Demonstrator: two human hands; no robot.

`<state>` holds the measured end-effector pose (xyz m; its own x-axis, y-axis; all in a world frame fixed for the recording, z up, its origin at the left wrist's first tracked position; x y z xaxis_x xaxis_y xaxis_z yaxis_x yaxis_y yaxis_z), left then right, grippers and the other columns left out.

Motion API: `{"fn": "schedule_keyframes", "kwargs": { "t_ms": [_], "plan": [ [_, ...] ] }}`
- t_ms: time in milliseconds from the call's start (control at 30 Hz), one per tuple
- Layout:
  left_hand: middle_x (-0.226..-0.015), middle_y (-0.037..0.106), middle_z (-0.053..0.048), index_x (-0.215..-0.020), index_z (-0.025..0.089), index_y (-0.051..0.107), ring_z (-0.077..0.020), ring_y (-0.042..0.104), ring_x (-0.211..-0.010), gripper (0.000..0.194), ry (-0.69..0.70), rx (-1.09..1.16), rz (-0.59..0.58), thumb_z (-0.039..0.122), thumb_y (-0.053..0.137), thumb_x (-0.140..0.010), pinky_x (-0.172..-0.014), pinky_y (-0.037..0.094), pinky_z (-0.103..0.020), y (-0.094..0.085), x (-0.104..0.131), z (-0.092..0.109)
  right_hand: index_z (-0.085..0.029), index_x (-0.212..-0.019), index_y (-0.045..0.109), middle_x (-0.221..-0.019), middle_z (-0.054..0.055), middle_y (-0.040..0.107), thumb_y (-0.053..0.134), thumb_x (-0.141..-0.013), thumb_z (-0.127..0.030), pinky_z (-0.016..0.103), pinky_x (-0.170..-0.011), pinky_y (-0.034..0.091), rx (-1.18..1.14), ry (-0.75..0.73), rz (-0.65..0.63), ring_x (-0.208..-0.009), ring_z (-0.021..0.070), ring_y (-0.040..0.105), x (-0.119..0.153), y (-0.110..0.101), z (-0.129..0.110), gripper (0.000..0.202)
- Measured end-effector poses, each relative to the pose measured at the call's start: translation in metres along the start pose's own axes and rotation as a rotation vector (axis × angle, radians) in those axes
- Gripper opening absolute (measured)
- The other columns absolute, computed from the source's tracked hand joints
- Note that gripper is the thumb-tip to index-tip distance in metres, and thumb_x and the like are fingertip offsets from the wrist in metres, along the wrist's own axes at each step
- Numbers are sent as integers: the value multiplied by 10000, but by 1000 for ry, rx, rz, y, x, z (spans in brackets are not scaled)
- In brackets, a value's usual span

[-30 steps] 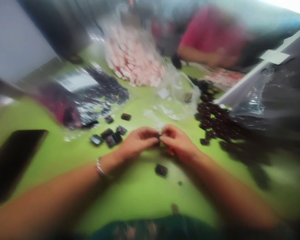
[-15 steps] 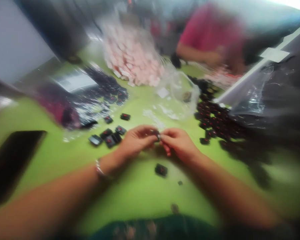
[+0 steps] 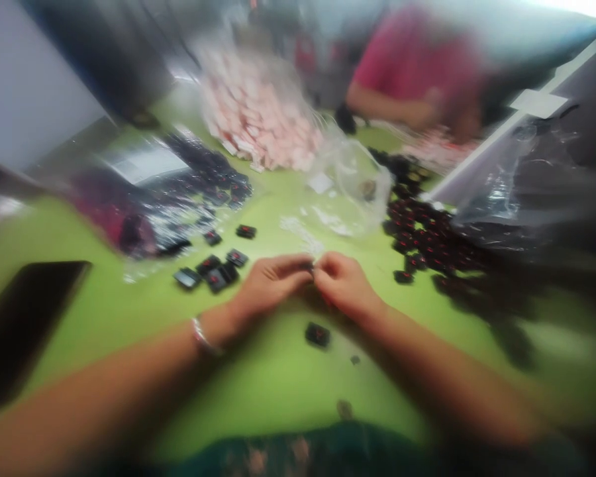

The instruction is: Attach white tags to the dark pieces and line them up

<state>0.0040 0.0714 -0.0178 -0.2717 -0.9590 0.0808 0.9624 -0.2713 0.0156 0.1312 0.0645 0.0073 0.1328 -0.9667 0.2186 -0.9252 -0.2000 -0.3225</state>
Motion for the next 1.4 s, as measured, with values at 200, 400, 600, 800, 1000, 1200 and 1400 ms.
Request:
{"fn": "schedule_keyframes", "kwargs": {
  "t_ms": [200,400,600,800,1000,1200,1400],
  "plan": [
    [-860,739,-46,-1043,189,714,-149,657,-684,350,-49,176,-75,302,757,-714,-688,537,-277,5,-2,-1,-181,-648,517,-426,-62,529,585,-794,-302,182,-381,398,-187,28,-109,-346,69,478,3,3,0,201],
    [-864,738,-52,-1025,174,711,-152,666,-725,337,-13,179,-92,265,767,-705,-740,535,-281,7,-3,3,-186,-659,495,-429,-69,528,594,-779,-317,172,-377,392,-217,31,-131,-354,68,482,1,4,1,204],
    [-936,745,-53,-1016,191,734,-189,679,-832,287,41,28,-127,287,725,-746,-805,535,-293,13,0,8,-208,-616,464,-399,-74,479,526,-730,-212,190,-350,349,54,15,-91,-327,82,449,-1,2,6,130],
    [-906,747,-50,-1022,195,738,-205,677,-867,292,59,-40,-74,298,716,-749,-842,529,-312,9,0,10,-201,-567,476,-468,-44,509,537,-712,-190,201,-435,371,232,-193,51,-432,80,460,-2,-7,-10,158],
    [-865,738,-43,-1035,186,706,-149,672,-728,320,-24,186,-124,265,747,-728,-736,541,-277,10,-3,3,-179,-656,511,-423,-56,535,565,-795,-307,176,-389,400,-201,62,-164,-347,65,473,2,5,-1,197],
    [-873,737,-46,-995,184,705,-165,677,-761,289,10,168,-126,262,754,-721,-754,542,-286,10,-3,4,-186,-666,502,-438,-62,545,581,-747,-271,172,-376,385,-200,55,-154,-354,71,487,1,3,2,142],
    [-927,740,-62,-1012,194,728,-224,672,-912,281,120,-11,-107,269,727,-740,-859,528,-331,12,-1,11,-199,-538,439,-431,-73,443,520,-652,-159,184,-405,312,125,-94,14,-411,64,401,-6,-7,-7,145]
  ]
}}
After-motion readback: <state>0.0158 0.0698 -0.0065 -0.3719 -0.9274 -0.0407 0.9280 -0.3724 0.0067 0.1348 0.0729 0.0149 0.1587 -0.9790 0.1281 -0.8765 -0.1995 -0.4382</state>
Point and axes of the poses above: each hand's wrist, its own x-axis away from the middle knuckle, its own y-axis out of the palm, z = x × y, the point moved 9 cm from there along -x, towards the middle knuckle
